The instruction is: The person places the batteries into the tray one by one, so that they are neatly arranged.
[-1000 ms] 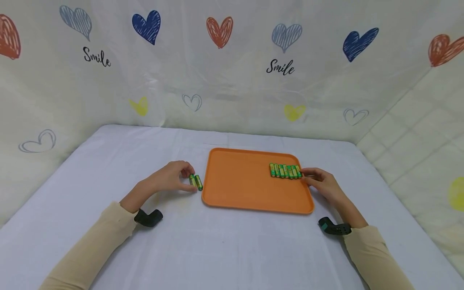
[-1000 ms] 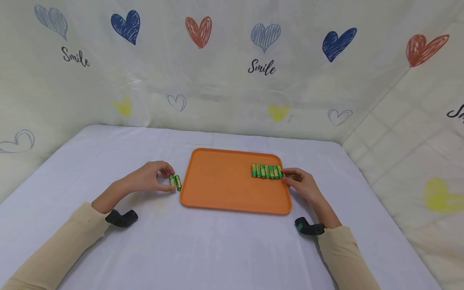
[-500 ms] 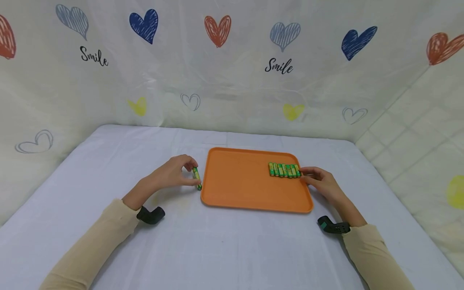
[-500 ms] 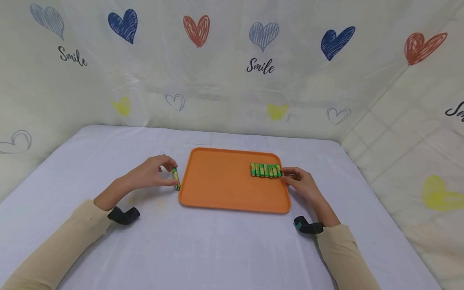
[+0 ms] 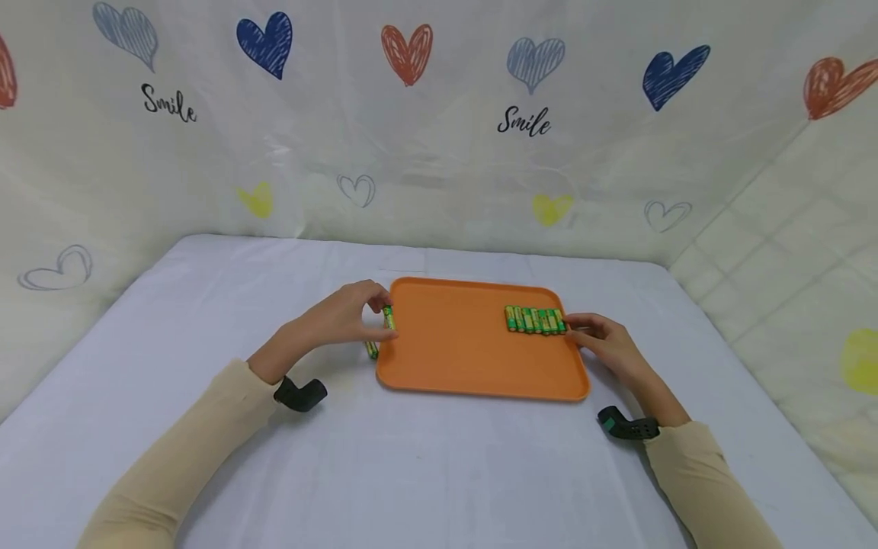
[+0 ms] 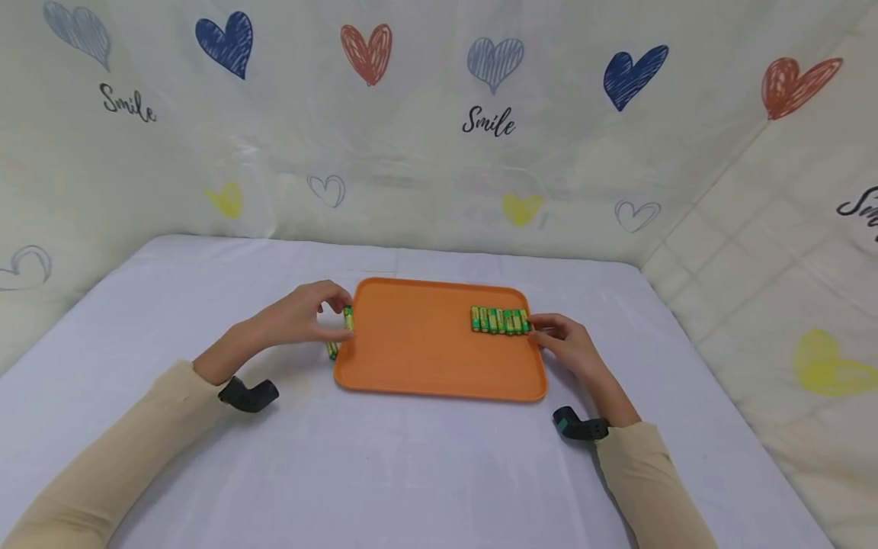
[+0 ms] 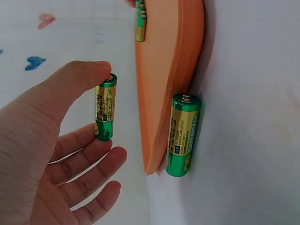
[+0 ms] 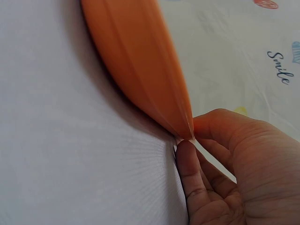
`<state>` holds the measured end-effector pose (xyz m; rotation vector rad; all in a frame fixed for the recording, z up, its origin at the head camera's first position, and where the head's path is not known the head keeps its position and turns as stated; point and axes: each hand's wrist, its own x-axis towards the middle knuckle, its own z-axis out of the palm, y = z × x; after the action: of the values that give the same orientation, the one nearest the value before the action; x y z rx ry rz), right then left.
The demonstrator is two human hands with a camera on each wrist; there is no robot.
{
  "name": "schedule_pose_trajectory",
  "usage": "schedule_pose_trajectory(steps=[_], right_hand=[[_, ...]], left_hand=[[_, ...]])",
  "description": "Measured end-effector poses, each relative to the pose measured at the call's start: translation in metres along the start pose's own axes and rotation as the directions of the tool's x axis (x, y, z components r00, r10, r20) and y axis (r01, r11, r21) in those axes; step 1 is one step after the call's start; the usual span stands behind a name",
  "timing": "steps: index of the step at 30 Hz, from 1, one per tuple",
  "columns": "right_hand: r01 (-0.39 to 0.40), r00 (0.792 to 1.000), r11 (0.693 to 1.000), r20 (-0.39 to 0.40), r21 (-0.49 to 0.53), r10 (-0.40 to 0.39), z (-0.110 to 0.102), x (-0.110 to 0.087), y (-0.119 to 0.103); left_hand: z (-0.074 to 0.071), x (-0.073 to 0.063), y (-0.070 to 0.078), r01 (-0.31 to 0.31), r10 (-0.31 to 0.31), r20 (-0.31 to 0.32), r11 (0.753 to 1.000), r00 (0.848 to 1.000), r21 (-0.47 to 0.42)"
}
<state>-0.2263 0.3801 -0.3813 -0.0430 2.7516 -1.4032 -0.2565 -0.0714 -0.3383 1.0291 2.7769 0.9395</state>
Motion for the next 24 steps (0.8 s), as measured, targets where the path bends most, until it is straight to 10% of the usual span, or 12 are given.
schedule_pose_trajectory(steps=[24], right_hand=[[-0.018, 1.000, 0.999, -0.012, 0.028, 0.019, -0.003, -0.001, 0.001]], left_hand=[[0.044, 0.060, 0.031, -0.107, 0.109, 0.061, 0.993, 0.992, -0.041]])
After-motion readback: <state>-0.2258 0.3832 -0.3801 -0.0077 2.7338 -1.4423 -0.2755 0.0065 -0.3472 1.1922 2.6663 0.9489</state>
